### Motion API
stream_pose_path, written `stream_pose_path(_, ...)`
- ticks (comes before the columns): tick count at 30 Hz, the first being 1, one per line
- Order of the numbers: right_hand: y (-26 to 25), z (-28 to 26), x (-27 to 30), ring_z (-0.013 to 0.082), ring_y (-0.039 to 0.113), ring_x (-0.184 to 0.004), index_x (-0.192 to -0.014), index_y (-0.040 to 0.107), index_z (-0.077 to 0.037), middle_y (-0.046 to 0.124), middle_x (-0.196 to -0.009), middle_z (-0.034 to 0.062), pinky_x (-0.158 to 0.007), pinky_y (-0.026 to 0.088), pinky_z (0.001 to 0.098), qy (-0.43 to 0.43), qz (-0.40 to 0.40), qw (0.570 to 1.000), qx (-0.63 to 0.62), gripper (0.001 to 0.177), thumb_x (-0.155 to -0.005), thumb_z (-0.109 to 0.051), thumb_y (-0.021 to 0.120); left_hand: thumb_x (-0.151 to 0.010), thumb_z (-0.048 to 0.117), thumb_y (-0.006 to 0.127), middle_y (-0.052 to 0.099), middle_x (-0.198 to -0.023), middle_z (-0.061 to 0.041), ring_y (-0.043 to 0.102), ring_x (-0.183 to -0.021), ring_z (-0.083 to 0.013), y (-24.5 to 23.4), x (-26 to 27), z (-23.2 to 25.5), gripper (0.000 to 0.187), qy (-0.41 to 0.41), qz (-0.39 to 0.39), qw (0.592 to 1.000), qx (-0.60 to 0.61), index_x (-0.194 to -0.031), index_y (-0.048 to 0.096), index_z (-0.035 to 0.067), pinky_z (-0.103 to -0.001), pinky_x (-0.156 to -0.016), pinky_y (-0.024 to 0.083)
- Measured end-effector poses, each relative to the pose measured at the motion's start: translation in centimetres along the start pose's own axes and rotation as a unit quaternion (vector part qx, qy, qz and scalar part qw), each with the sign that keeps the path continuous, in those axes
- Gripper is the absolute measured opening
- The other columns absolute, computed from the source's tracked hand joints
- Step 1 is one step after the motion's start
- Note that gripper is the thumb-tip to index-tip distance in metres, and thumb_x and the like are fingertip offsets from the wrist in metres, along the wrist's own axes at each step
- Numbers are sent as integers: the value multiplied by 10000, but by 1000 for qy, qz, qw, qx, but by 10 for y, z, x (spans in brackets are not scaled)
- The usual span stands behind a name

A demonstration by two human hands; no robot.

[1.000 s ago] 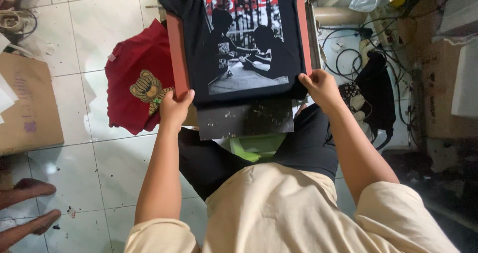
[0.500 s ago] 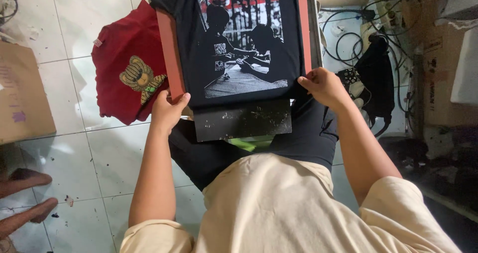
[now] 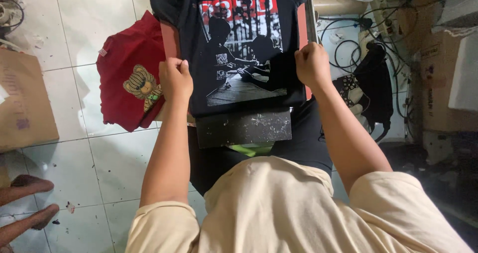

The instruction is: Aligning, pressing, and folding t-shirts using a heat press machine

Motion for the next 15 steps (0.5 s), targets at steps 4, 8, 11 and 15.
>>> stream_pose_path(4, -8, -13, 4, 124, 594, -692, -1066, 606, 1, 593, -822, 67, -564, 485, 251, 150, 54, 942, -296, 222, -999, -194, 687, -1049, 272, 570, 571, -931, -148, 651, -953, -398, 4, -3, 5, 205, -47, 35, 990, 130, -1062, 545, 68, -482, -841, 520)
stream_pose_path(8, -26, -59, 11, 136, 654, -730, -1234, 567, 33, 520, -933, 61, -585, 558, 277, 164, -36, 900, -401, 455, -988, -251, 824, -992, 349, 697, 653, -1071, -167, 671, -1100, -391, 0, 1, 6, 448, -63, -33, 990, 122, -1281, 504, 67, -489, -922, 554)
stream_pose_path(11, -28, -62, 8, 60, 609, -632, -1012, 656, -39, 534, -754, -38, -536, 492, 183, 161, -41, 891, -423, 186, -991, -177, 779, -970, 375, 703, 672, -1052, -155, 680, -1063, -370, 4, -3, -5, 415, -83, -96, 989, 68, -1229, 630, 59, -466, -900, 556)
stream_pose_path(15, -20, -49, 6, 81, 639, -525, -934, 656, -53, 538, -653, -35, -468, 507, 176, 174, -28, 850, -496, 147, -997, -132, 763, -1008, 354, 619, 650, -1047, -143, 686, -1016, -330, 12, -11, -15, 339, -116, -89, 983, 112, -1175, 704, 73, -438, -844, 562)
Point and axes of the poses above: each hand's wrist, its own x-axis away from the middle knuckle, its own y-axis out of the palm, z = x × y, the point moved 2 cm from there along -x, towards the middle knuckle
